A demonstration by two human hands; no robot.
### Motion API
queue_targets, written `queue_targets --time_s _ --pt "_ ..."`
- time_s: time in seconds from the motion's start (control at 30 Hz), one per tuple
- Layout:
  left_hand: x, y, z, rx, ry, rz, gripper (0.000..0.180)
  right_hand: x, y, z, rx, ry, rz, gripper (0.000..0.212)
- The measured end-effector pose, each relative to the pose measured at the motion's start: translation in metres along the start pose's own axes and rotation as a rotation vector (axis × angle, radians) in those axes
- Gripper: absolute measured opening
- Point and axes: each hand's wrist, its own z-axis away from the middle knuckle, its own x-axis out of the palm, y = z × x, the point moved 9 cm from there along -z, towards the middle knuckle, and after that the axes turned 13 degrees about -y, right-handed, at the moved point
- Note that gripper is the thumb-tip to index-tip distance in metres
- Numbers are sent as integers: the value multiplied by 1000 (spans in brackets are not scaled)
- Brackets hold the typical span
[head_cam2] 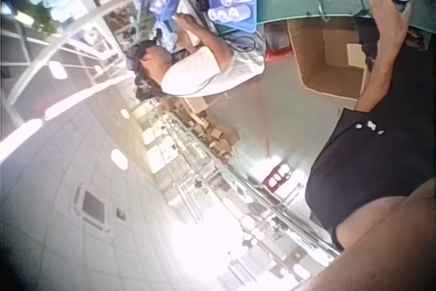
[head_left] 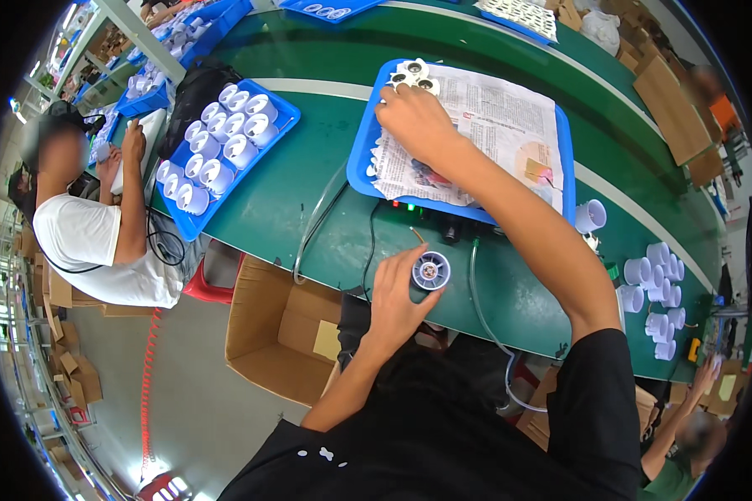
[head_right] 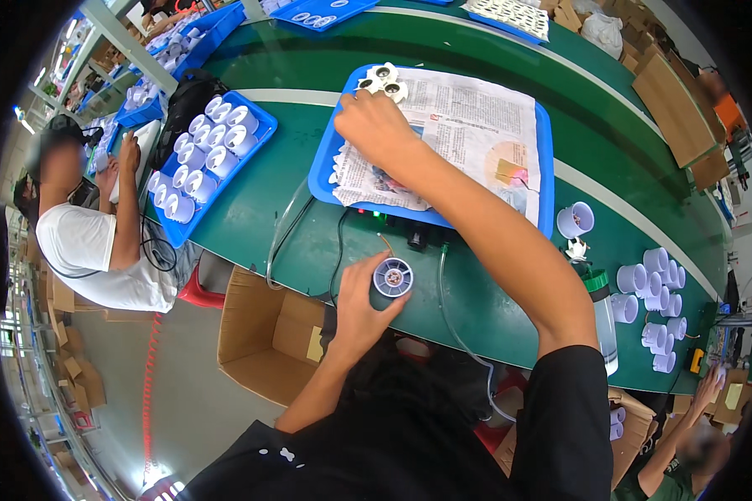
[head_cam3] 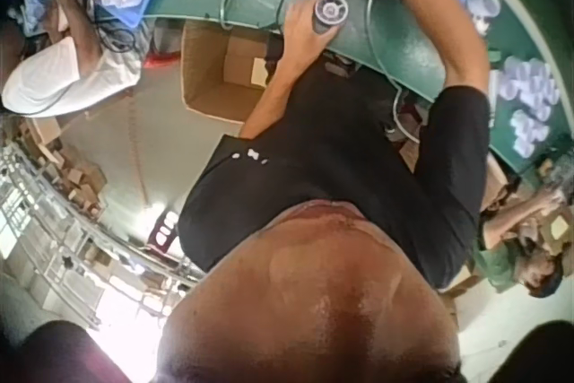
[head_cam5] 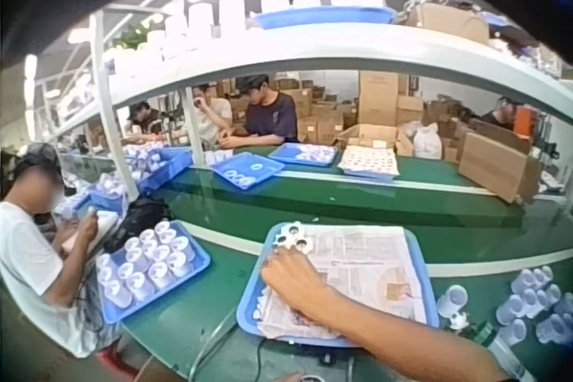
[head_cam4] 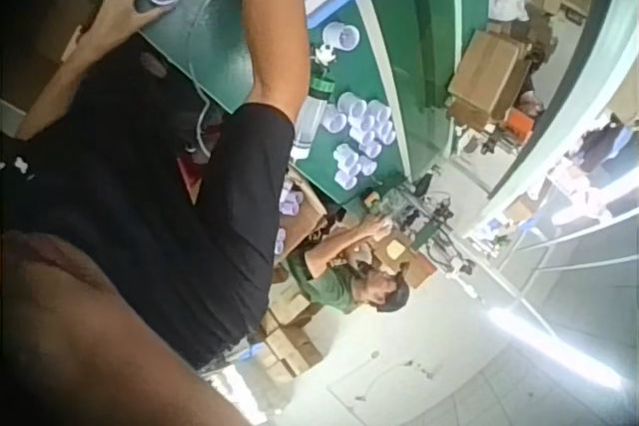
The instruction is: Assembling electronic cooling fans by mounting impellers onto bases using a manual dispenser.
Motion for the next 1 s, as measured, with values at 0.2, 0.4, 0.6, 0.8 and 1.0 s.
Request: queue_targets --time_s 0.2,0.4,0.6,0.8,1.0 --pt "-3 0 2 -30 -41 -91 64 -47 -38 46 -358 286 64 8" --pt "-1 4 1 29 -64 -121 63 -95 -49 143 -433 449 12 17" --pt "-2 6 0 64 -43 -126 60 -54 -21 213 510 107 -1312 8" --pt "9 10 -4 92 -115 -135 61 28 -54 263 817 -152 -1649 12" --pt "8 12 -2 76 -99 -174 61 -15 -38 253 865 25 -1342 21"
